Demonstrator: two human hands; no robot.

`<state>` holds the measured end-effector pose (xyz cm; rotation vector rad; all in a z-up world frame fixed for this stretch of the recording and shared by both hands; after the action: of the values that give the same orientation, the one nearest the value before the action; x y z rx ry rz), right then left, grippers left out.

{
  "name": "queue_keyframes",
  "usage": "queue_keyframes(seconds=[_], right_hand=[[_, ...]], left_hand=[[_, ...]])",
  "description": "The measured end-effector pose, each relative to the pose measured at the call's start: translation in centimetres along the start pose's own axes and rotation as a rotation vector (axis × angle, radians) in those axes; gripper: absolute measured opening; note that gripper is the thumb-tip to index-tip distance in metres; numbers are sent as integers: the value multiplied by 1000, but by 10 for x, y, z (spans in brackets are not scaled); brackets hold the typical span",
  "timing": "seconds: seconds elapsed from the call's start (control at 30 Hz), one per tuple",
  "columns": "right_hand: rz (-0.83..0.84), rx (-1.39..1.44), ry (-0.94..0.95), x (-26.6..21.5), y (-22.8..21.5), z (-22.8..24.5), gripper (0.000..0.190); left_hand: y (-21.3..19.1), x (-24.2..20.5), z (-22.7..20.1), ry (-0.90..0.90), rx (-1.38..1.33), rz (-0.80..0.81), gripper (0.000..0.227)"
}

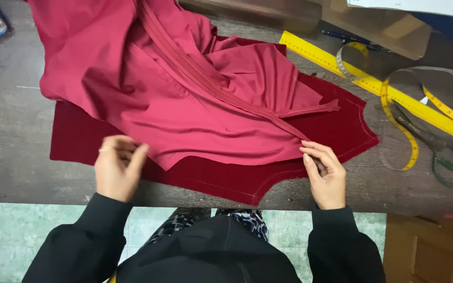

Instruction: The person measures a piece of red fabric with a measuring tape, then places a pink garment on top and measures it as well. The person uses a yellow ruler and chalk to mark lines on the pink garment.

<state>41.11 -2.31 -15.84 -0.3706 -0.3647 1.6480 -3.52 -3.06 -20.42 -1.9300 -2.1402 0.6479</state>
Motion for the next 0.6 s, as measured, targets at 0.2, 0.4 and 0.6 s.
queue_keyframes(seconds=[0.2, 0.4, 0.6], right_hand=[[1, 33, 43, 5, 2, 9, 16], [0, 14, -6, 10, 0, 15, 16], [-24, -208, -164, -3, -12, 47, 16]], left_hand=[[59, -11, -29, 320, 799, 299, 22], [76, -6, -21, 578, 990, 267, 12], [42, -11, -70, 650, 840, 293, 12]])
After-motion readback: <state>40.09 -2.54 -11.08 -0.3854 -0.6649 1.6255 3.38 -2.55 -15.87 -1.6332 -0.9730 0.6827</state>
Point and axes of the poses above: each hand's wrist, its own x-axis towards the middle knuckle, its own y-axis out of the palm, z = x × y, the point moved 8 cm from there along x, towards the middle knuckle, and after that the axes turned 13 degrees about z, right-handed, at the moved point
